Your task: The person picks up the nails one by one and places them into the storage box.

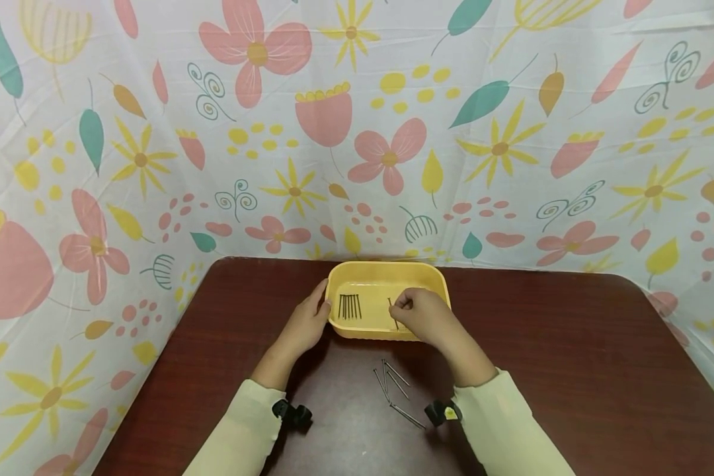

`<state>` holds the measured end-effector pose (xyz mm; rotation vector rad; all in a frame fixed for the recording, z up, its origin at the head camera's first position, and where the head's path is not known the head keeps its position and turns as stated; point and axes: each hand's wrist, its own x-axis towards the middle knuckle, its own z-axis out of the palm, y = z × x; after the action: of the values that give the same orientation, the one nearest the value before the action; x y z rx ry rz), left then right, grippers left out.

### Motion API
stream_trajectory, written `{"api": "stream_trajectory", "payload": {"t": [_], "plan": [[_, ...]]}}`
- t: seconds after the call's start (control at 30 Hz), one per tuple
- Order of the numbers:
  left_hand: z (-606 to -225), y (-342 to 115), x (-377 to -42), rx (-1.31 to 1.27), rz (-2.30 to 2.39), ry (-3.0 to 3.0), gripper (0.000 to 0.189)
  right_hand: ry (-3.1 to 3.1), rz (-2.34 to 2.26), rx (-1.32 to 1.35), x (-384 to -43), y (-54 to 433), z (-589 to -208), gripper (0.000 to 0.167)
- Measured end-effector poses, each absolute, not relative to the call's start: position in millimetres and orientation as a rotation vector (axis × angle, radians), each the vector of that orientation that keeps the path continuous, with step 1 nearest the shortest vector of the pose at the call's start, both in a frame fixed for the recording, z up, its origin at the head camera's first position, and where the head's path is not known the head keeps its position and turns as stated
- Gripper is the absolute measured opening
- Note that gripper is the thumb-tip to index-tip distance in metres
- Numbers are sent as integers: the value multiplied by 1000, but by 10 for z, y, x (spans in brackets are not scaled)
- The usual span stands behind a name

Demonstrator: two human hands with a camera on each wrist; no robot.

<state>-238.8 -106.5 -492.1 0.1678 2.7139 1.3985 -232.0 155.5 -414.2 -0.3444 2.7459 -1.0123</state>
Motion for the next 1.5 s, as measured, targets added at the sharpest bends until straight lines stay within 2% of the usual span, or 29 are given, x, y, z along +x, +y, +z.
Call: {"api": "stream_trajectory", "payload": {"t": [0.47, 0.83, 1.1, 1.5], "plan": [[-4924, -1070, -2404, 178, 1387, 2719, 58, 2670, -917, -276, -2759, 1317, -4250, 29], [-4914, -1059, -2392, 175, 1394, 2719, 57, 2599, -897, -231, -2964, 1148, -4418, 31], [-4910, -1069, -2391, 169, 1402, 2715, 58, 2586, -786, -202, -3126, 1026, -4573, 50], [-4906, -1067, -2398, 185, 1401, 2722, 57, 2662, -559, -228, -3207, 888, -4682, 45]]}}
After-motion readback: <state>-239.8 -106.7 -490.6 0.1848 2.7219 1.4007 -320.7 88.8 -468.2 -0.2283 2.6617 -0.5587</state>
